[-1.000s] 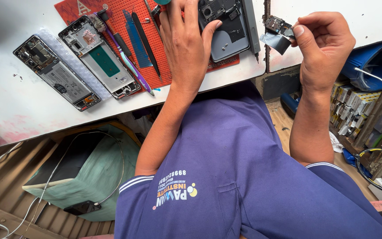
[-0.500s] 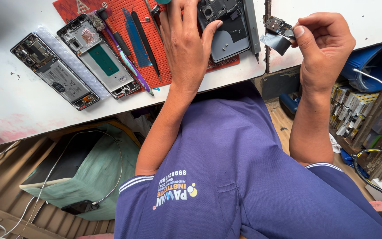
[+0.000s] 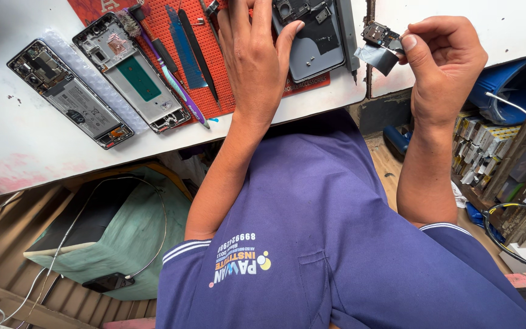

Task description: The person works on a disassembled smartphone at a repair bench. They peel off colored protective films from the internal chassis, then use tweezers to lift and position the battery into place. They connect the battery ribbon cable and use a small screwdriver to tighten screws on the motherboard area.

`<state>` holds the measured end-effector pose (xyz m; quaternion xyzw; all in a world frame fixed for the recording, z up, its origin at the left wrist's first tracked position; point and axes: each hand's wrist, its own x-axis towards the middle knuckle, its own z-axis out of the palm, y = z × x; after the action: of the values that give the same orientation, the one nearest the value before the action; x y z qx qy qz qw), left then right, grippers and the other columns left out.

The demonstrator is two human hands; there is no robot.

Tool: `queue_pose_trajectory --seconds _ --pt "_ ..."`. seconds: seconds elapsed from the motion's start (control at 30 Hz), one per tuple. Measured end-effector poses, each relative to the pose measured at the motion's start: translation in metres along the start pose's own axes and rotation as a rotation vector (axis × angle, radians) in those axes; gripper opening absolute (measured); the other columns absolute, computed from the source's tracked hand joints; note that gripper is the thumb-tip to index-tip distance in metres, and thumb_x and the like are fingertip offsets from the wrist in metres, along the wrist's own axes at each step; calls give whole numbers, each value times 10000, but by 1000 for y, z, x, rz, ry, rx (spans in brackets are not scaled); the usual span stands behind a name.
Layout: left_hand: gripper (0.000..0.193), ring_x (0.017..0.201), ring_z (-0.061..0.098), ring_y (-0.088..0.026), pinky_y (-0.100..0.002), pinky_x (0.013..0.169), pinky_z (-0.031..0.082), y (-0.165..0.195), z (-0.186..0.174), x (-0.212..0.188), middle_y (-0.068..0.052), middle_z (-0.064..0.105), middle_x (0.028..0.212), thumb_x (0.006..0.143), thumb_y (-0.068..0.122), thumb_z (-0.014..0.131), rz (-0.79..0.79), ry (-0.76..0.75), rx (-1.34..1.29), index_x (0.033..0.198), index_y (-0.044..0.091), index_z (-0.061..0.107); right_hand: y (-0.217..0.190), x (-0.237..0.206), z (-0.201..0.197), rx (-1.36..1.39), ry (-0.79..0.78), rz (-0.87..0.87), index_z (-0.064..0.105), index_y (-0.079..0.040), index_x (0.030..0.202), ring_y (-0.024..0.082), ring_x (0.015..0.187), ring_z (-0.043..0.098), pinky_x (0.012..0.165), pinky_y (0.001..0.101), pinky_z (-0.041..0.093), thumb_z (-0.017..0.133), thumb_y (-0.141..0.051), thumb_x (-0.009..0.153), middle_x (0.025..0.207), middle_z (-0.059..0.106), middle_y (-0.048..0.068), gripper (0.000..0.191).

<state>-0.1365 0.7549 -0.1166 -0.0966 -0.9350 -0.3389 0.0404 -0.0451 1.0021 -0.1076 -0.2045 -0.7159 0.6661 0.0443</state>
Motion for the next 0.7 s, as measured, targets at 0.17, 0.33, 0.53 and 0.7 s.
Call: queue_pose_trajectory --seconds 0.17,0.33,0.53,0.7 --pt "576 1158 509 -275 -423 1033 468 -1 1 -1 -88 491 1307 959 358 840 21 27 9 1357 56 553 2 -1 -1 -6 -12 -17 650 28 1178 120 802 688 734 231 588 758 19 1093 961 711 103 137" --pt "383 1097 511 -241 -393 970 449 2 -8 -12 -48 518 1248 1000 234 815 56 17 -1 1297 102 612 4 -3 -1 4 -21 -14 648 32 1191 129 804 684 739 237 585 756 30 1105 963 711 110 138" --pt "131 1023 521 -227 -390 878 431 7 -24 -31 -33 530 1080 943 121 795 146 -138 -89 1025 98 696 6 2 0 22 -6 4 642 37 1185 134 802 682 743 243 588 754 44 1102 965 705 109 140" --pt "116 983 515 -200 -366 831 429 8 -16 -34 -18 529 1045 930 107 792 210 -147 -44 1009 88 709 5 3 1 16 -2 10 641 37 1180 131 803 680 745 244 591 755 47 1098 963 702 106 141"
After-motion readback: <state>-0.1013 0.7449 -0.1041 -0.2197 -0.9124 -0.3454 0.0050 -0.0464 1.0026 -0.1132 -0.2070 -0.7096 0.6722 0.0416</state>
